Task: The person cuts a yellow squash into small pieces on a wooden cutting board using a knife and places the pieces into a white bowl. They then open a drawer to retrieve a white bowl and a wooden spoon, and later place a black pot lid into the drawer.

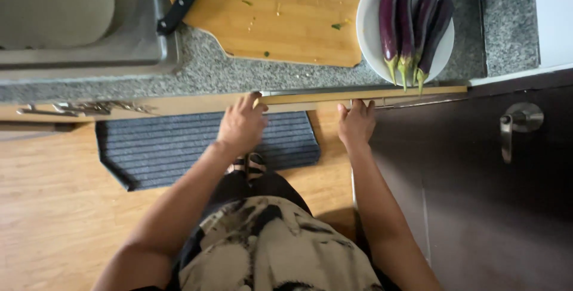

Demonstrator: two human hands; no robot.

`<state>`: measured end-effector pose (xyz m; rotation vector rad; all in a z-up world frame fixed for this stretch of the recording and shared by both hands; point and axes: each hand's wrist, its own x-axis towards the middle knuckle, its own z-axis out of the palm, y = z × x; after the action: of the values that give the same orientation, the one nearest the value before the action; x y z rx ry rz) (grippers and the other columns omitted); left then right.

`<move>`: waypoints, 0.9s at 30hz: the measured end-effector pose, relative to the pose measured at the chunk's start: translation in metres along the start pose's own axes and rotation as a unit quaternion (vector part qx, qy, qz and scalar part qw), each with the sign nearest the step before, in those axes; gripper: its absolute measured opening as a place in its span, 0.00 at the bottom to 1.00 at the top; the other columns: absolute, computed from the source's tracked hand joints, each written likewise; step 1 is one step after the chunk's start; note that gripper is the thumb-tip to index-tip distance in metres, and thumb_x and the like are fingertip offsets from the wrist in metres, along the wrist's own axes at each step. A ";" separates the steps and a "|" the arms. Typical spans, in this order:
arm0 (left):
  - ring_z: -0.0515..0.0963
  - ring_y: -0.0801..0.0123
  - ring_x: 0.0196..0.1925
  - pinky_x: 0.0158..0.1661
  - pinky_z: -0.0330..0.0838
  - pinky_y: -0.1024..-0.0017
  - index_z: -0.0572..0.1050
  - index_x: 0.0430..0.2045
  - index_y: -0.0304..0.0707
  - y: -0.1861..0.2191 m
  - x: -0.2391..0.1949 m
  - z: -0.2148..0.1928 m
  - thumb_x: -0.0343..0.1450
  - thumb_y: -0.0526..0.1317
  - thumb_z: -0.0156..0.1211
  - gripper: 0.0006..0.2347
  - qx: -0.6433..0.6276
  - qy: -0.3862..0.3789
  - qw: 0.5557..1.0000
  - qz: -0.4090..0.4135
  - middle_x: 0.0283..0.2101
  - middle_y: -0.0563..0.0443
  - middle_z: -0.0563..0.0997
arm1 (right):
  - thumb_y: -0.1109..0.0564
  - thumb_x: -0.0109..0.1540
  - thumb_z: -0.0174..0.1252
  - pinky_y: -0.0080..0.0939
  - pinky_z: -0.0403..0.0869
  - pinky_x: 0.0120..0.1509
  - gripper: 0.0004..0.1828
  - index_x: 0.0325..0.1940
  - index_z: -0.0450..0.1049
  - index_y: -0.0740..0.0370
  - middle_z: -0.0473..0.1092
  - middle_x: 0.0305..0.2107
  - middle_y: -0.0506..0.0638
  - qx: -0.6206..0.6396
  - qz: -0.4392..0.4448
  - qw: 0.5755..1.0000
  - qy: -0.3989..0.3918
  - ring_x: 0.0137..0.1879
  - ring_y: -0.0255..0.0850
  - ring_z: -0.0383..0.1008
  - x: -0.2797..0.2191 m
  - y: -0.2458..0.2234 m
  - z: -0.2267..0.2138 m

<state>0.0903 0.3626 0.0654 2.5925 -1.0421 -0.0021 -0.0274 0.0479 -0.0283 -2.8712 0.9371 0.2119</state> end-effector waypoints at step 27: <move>0.84 0.37 0.45 0.49 0.77 0.46 0.79 0.52 0.64 -0.173 -0.024 -0.239 0.74 0.54 0.51 0.15 -0.020 -0.181 0.961 -0.207 0.40 0.41 0.86 | 0.40 0.67 0.58 0.50 0.76 0.63 0.16 0.54 0.78 0.45 0.77 0.51 0.51 0.375 0.035 0.926 -0.001 0.61 0.54 0.75 -0.079 -0.220 -0.079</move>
<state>0.2200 0.5702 0.2319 2.7824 -0.5699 -0.6121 0.0475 0.2579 0.0770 -2.1317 0.8723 -0.1223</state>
